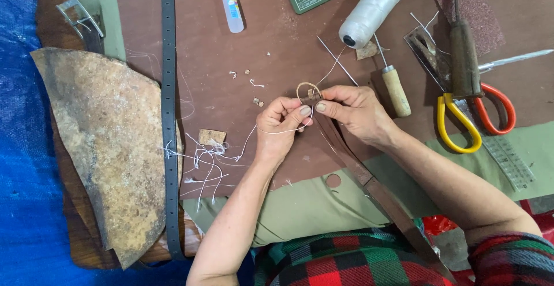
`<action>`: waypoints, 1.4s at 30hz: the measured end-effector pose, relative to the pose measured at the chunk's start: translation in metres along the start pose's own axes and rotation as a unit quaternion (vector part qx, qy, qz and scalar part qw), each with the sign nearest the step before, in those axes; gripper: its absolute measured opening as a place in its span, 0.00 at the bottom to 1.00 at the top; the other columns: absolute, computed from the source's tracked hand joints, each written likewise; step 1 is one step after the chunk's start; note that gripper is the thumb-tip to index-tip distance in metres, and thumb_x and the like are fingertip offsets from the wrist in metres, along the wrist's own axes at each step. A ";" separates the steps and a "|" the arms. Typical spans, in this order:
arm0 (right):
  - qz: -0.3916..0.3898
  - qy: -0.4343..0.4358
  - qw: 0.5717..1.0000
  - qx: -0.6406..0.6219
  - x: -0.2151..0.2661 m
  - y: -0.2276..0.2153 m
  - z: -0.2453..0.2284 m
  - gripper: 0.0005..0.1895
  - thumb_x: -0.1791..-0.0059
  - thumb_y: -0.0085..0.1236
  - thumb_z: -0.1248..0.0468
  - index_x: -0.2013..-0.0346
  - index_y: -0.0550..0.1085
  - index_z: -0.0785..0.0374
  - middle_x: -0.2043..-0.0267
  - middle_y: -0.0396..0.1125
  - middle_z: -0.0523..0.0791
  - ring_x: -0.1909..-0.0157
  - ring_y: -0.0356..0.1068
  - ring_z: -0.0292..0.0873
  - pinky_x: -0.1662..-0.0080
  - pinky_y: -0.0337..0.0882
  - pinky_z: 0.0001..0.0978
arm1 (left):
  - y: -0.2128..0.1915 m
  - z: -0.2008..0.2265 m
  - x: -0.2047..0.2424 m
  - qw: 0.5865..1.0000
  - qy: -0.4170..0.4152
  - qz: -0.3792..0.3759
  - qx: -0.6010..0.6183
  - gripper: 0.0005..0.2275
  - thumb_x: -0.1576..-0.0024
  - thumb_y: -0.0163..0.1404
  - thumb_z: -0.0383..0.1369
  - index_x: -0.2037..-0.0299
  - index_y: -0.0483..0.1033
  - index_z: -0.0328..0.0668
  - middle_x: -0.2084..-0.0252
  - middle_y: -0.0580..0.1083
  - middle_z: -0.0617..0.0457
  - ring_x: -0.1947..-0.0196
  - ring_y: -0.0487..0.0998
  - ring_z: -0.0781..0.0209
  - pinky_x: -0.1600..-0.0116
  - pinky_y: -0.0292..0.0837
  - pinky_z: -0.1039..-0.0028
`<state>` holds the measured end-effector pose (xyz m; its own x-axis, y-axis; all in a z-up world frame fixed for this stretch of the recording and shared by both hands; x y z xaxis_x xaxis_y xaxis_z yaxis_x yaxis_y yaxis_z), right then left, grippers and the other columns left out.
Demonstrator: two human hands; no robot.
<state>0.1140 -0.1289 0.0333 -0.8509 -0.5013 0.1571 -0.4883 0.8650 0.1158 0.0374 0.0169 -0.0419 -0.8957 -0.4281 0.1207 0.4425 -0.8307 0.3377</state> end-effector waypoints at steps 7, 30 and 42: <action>-0.034 -0.030 0.999 0.027 0.003 0.000 -0.009 0.10 0.53 0.69 0.70 0.58 0.81 0.66 0.70 0.73 0.44 0.64 0.66 0.30 0.60 0.73 0.25 | -0.002 -0.005 -0.001 1.000 0.012 0.001 -0.021 0.06 0.46 0.62 0.22 0.61 0.80 0.31 0.74 0.78 0.40 0.75 0.83 0.58 0.74 0.77 0.81; -0.029 -0.037 0.995 0.087 0.006 -0.001 0.002 0.06 0.51 0.68 0.67 0.60 0.80 0.62 0.73 0.72 0.43 0.66 0.66 0.29 0.65 0.67 0.20 | 0.022 0.069 0.017 0.925 0.273 0.060 -0.256 0.05 0.44 0.64 0.28 0.59 0.84 0.47 0.59 0.78 0.53 0.69 0.78 0.65 0.63 0.75 0.74; -0.053 -0.046 0.994 0.085 0.003 -0.005 0.010 0.07 0.50 0.66 0.67 0.58 0.80 0.63 0.73 0.72 0.44 0.66 0.66 0.30 0.63 0.68 0.22 | 0.021 0.051 0.016 0.960 0.177 0.112 -0.189 0.03 0.45 0.62 0.25 0.65 0.81 0.38 0.76 0.72 0.54 0.75 0.68 0.73 0.70 0.71 0.76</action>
<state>0.1118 -0.1341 0.0238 -0.8034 -0.5922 0.0616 -0.5949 0.8027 -0.0418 0.0301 0.0109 0.0145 -0.7348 -0.6496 -0.1954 0.6665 -0.7449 -0.0299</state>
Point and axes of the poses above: each hand's wrist, its own x-axis away from the middle knuckle, its own y-axis out of the palm, z = x × y, the point moved 4 cm from there along -x, towards the middle knuckle
